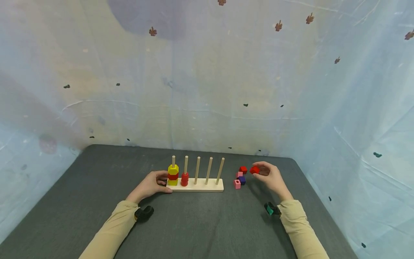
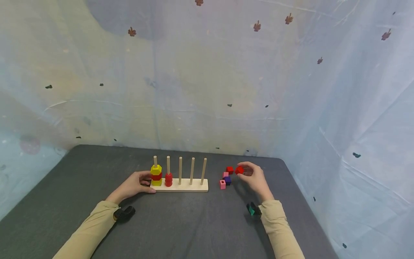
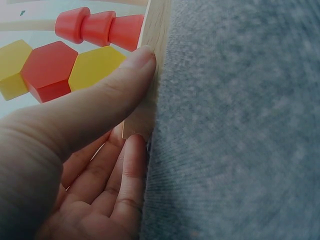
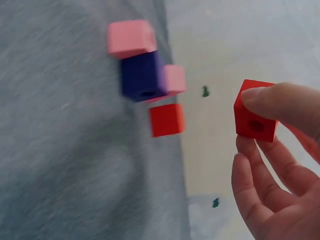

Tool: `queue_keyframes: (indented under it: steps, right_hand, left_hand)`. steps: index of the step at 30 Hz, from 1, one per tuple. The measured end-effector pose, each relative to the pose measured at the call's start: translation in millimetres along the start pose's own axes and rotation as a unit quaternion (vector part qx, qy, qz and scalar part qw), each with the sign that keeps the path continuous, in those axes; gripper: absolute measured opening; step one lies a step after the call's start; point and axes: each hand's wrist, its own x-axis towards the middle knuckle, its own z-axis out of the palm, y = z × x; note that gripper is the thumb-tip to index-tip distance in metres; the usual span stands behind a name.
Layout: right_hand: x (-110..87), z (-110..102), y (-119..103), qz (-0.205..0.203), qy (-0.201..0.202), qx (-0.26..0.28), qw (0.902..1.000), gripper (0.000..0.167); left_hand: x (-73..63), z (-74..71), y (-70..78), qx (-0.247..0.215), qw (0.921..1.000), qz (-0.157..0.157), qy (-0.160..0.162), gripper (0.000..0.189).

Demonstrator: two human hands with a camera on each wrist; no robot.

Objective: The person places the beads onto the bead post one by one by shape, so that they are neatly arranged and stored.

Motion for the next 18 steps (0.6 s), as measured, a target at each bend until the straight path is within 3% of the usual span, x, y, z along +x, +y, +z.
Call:
queue_keyframes:
  steps: [11, 18]
  right_hand:
    - [17.3, -1, -27, -0.036, 0.031, 0.043, 0.998, 0.036]
    - [24.6, 10, -78, -0.08, 0.03, 0.056, 0.9948, 0.036]
  left_hand:
    - [-0.5, 1.2, -1.6, 0.001, 1.0, 0.004, 0.002, 0.074]
    - [-0.4, 0.9, -1.2, -0.002, 1.0, -0.002, 0.001, 0.073]
